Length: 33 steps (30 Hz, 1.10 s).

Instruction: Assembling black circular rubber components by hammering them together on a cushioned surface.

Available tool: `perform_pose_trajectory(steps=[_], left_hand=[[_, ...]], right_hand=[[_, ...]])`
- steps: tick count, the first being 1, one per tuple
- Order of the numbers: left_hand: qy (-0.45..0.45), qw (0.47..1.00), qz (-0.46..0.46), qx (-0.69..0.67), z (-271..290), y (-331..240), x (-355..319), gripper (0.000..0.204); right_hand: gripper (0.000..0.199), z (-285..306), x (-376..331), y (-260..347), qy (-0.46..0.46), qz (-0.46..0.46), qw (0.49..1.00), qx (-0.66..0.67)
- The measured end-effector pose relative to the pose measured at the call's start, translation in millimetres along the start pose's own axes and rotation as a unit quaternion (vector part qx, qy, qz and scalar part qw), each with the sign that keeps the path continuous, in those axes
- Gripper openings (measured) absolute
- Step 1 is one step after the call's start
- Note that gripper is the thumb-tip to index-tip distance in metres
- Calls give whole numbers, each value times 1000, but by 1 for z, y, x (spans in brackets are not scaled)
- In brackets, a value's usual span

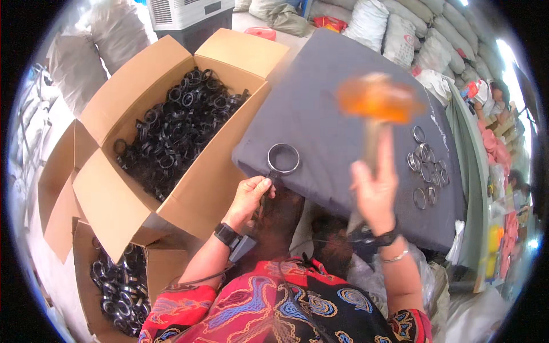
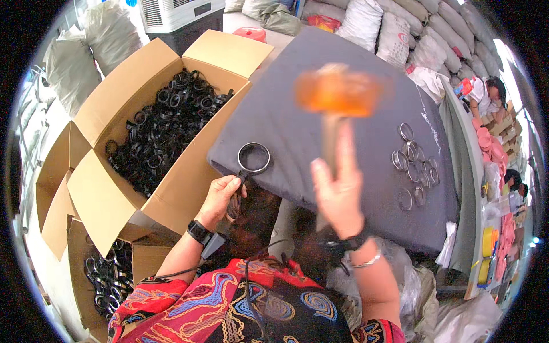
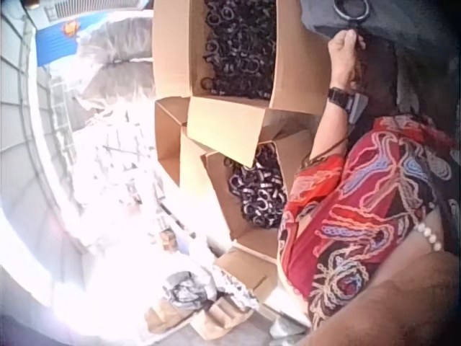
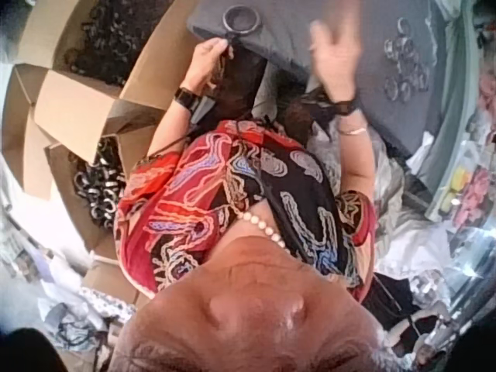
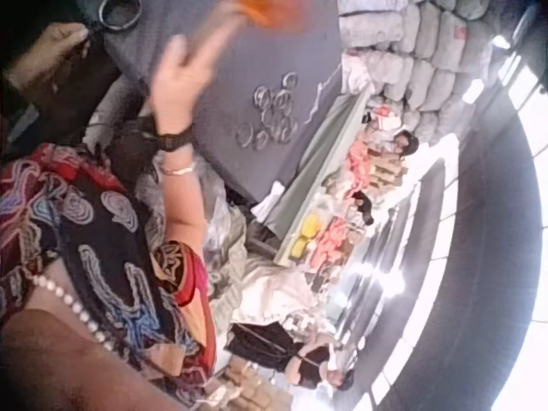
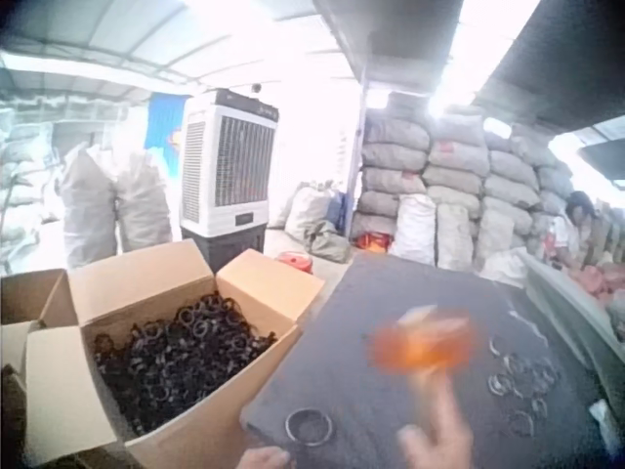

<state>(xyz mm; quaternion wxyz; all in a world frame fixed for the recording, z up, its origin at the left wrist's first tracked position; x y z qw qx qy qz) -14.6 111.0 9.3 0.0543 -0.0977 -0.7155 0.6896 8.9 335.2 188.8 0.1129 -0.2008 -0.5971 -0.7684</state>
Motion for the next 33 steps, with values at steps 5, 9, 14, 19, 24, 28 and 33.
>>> perform_pose_trajectory(steps=[5,9,14,19,24,28,33], left_hand=[[9,990,79,116,-16,-18,15,28],[-94,974,-90,185,9,1,-6,22],[-6,1000,5,-13,-13,-27,-3,25],[48,997,-16,-64,-8,0,10,27],[-14,998,1,-68,-8,-19,-6,24],[-6,999,33,42,-17,-31,-12,21],[-5,997,56,46,-15,-14,10,28]], right_hand=[[72,7,-31,-42,106,-273,952,84],[70,3,-31,-20,124,-50,989,71],[81,0,-70,-49,279,-146,939,-142],[81,8,-85,-49,187,-46,977,-90],[78,-6,-85,-41,159,62,977,-130],[71,-5,-96,-53,282,-43,938,-198],[68,6,-60,-2,174,190,944,-208]])
Point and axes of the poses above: each hand's wrist, its own x-axis towards the middle knuckle, its own z-axis out of the back of the hand, y = z × x, the point moved 2 cm from there along x, towards the middle knuckle, and after that the axes turned 15 degrees about x, right-handed, at the moved point
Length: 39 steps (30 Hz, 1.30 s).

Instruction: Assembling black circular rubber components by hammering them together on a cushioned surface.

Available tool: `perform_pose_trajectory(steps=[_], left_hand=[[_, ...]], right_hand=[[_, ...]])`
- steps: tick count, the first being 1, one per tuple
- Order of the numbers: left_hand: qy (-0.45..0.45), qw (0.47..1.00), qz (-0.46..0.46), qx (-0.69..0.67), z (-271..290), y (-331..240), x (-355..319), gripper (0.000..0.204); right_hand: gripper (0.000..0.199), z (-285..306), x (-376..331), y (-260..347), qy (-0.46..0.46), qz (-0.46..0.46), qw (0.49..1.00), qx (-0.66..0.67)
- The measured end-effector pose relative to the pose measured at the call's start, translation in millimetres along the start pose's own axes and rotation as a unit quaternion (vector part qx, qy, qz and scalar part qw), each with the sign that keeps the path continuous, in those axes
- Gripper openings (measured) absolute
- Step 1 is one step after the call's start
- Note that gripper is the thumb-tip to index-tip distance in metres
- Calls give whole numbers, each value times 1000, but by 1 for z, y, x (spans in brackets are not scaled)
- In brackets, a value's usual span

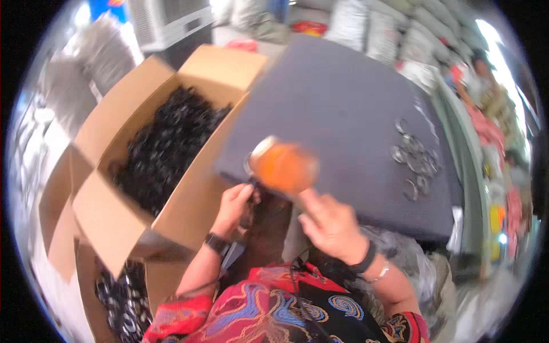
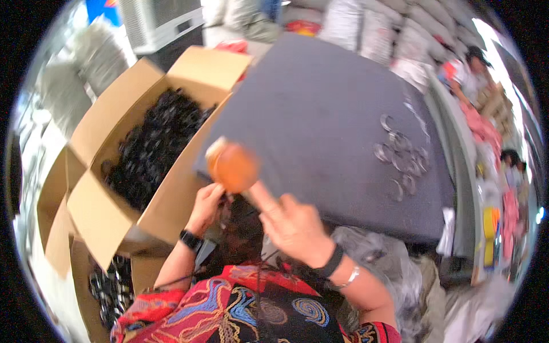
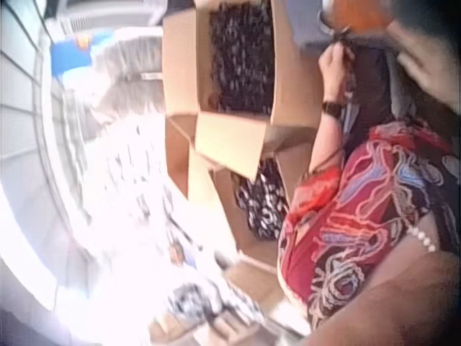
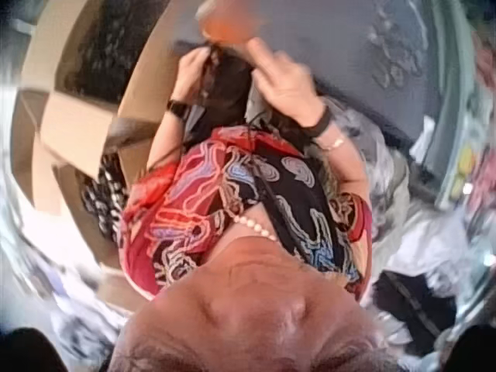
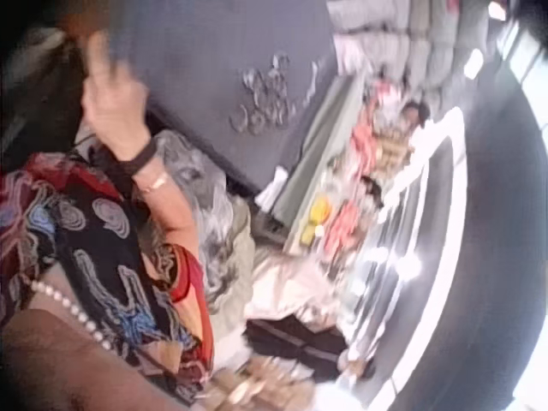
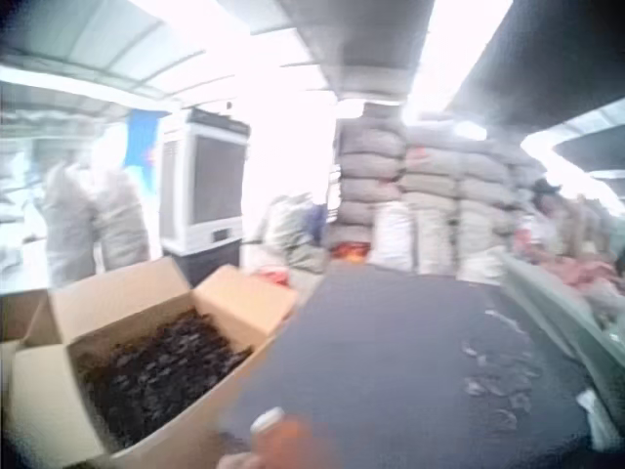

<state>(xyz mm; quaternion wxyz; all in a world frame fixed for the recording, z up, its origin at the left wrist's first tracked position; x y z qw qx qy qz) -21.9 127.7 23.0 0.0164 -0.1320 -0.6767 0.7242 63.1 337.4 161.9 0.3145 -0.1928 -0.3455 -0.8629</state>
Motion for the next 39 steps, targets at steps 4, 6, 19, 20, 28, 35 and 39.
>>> perform_pose_trajectory(steps=[4,6,19,20,28,35,39], left_hand=[[-20,996,-74,-49,7,13,-10,28],[-16,996,-68,-61,7,17,-10,28],[-9,996,-90,-13,5,4,-6,30],[-11,996,-83,19,7,7,-5,30],[-19,998,-64,-17,13,10,-13,30],[-9,996,-43,72,10,14,-6,31],[-19,998,-61,-8,15,11,-12,30]], right_hand=[[58,14,55,28,4,63,998,14],[61,-15,59,20,100,2,995,-13],[68,-45,87,-38,285,-284,915,-2],[69,-44,89,-43,208,-239,944,89],[70,11,121,-9,-88,-82,953,278],[77,-2,77,-56,-12,-402,855,328],[74,21,85,-34,-136,-227,909,322]])
Point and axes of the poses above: each hand's wrist, its own x-axis towards the middle knuckle, its own z-axis out of the back of the hand, y = z × x, the point moved 2 cm from there along x, towards the middle knuckle, and after that the axes turned 15 degrees about x, right-handed, at the moved point
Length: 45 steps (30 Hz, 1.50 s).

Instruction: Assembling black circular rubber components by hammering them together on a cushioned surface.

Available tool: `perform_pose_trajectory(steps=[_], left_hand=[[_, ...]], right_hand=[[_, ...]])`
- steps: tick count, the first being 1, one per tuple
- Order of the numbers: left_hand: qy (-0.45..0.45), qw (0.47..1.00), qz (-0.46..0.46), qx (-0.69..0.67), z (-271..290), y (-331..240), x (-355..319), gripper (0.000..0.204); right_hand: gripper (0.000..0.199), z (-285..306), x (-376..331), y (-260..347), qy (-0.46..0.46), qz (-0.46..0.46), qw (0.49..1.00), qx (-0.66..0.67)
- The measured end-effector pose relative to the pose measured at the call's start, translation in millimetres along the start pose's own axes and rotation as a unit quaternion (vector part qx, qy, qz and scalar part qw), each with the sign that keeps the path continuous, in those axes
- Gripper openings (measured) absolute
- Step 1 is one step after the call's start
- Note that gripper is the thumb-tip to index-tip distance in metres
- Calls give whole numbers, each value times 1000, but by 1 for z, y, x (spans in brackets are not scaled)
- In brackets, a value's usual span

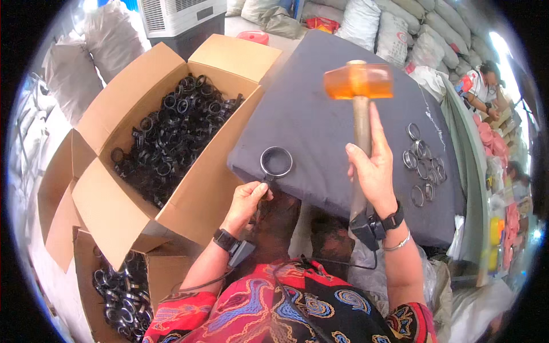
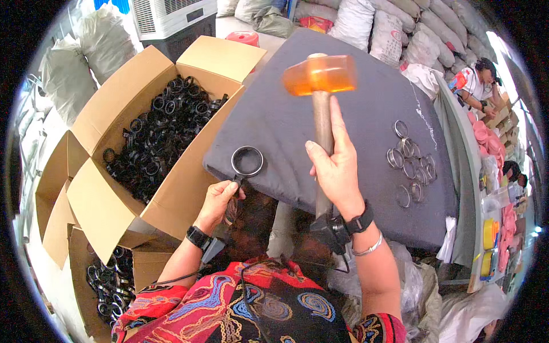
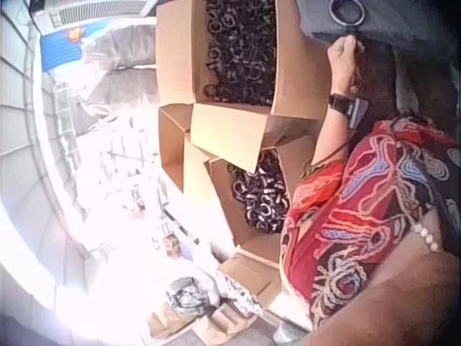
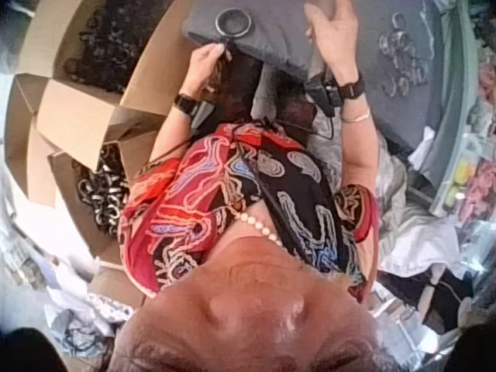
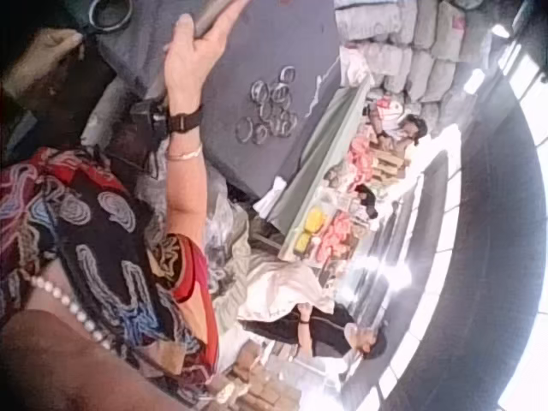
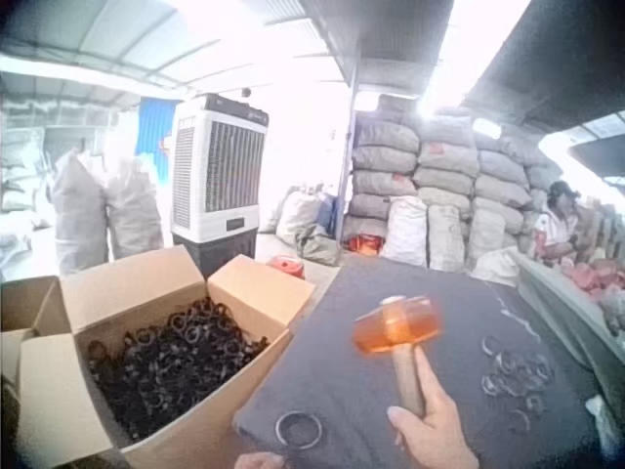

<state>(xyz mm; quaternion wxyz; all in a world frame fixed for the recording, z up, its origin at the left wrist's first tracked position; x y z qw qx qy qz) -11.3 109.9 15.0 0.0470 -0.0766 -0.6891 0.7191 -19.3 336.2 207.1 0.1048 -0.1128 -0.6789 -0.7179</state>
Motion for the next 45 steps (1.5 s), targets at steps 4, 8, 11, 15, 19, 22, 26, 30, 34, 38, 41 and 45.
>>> perform_pose_trajectory(steps=[4,8,11,15,19,22,26,30,34,38,41,45], left_hand=[[30,998,16,54,-6,-9,3,29],[15,998,19,65,-13,-9,10,29],[14,994,92,49,-7,-20,-2,28],[15,996,31,81,2,-13,-4,31],[30,998,29,48,-6,-4,1,30],[1,1000,-9,-13,-11,1,6,32],[8,999,-2,-53,-8,6,7,28],[13,996,8,-87,-13,3,6,27],[23,995,-28,-92,-12,5,13,27],[49,998,29,27,-12,-37,-9,35],[56,994,87,22,-10,-42,-15,33],[25,999,25,-13,-11,-38,-20,32]], right_hand=[[75,-12,-50,-56,76,-234,969,-32],[76,10,-70,-57,17,-155,988,3],[67,9,-82,-49,99,-38,988,-115],[80,3,-101,-75,202,-187,953,-130],[80,29,-112,-66,82,-100,989,-67],[75,77,-117,-58,-118,-1,989,-95],[47,157,-114,-16,-317,-25,947,38],[32,244,-131,-15,-479,8,876,50],[22,308,-156,-37,-536,20,840,81],[15,348,-171,-76,-553,28,826,107],[14,380,-175,-117,-582,43,810,49],[13,371,-165,-113,-588,24,804,88]])
Point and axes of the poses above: each hand's wrist, its own x-axis towards the middle knuckle, its own z-axis out of the back of the hand, y = z × x, the point moved 2 cm from there along x, towards the middle knuckle, and after that the axes turned 15 degrees about x, right-handed, at the moved point
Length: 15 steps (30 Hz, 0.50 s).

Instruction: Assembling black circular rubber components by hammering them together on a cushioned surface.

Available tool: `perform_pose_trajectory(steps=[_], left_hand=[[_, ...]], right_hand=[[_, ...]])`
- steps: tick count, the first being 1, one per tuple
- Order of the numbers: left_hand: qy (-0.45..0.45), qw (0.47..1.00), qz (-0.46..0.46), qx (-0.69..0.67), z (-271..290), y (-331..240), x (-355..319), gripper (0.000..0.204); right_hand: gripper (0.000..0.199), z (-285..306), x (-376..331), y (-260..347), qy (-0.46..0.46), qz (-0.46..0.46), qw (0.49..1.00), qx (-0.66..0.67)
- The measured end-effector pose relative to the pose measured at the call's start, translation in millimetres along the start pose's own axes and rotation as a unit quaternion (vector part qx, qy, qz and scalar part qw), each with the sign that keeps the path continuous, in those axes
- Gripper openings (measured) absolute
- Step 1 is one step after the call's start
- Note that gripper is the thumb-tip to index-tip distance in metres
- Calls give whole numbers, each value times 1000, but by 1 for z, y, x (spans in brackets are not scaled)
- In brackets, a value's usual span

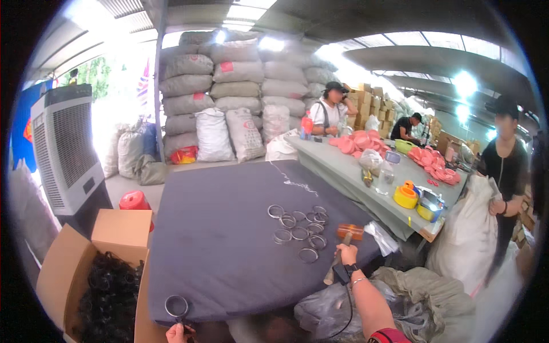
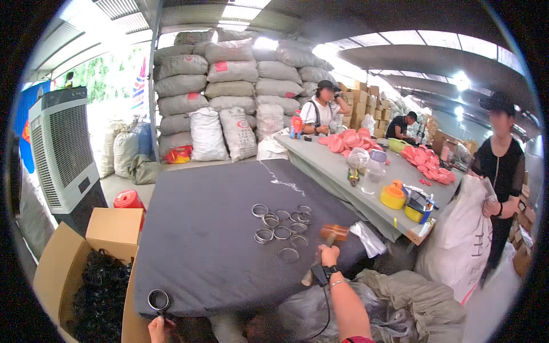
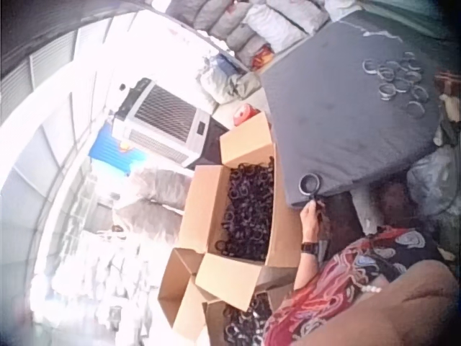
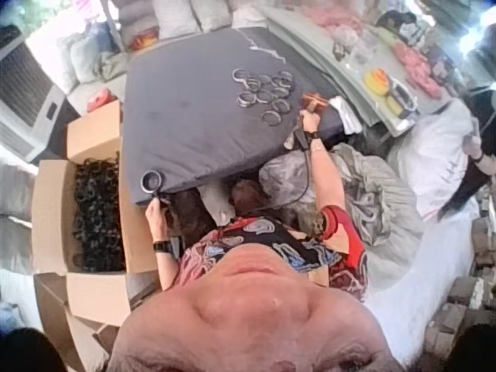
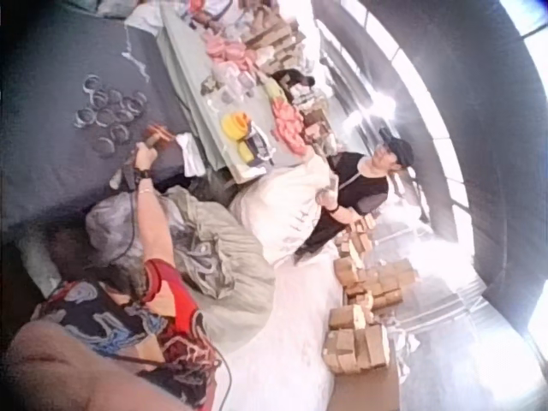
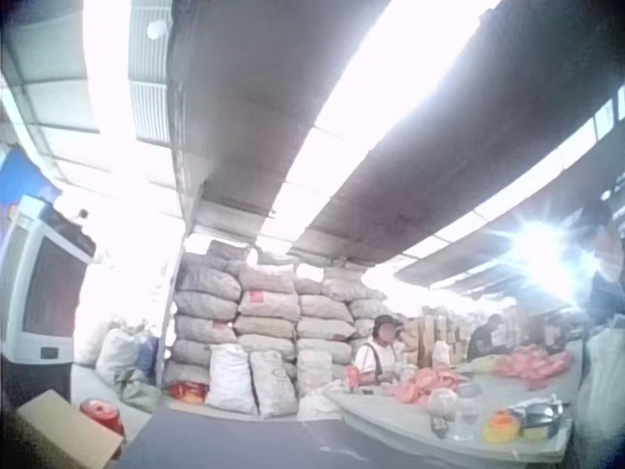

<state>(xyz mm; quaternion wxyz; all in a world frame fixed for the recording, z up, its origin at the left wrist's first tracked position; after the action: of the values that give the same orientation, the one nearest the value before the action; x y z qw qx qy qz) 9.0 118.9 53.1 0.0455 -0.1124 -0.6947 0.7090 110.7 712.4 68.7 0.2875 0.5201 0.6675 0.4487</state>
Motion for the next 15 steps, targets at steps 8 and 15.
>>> perform_pose_trajectory(steps=[8,15], left_hand=[[-20,999,13,38,-7,-2,5,35],[-31,999,-10,-11,5,41,29,29]], right_hand=[[13,-7,0,11,20,-46,997,-56],[43,-13,29,17,94,-13,910,-404]])
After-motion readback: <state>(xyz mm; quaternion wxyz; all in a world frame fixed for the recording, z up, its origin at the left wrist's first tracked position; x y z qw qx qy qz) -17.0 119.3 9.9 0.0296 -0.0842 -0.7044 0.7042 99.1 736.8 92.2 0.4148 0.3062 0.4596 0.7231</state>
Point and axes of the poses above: each hand's wrist, its own x-axis towards the middle knuckle, its own z-axis out of the back of the hand, y = z × x, the point moved 2 cm from there along x, towards the middle knuckle, and after that the axes turned 15 degrees about x, right-handed, at the moved point
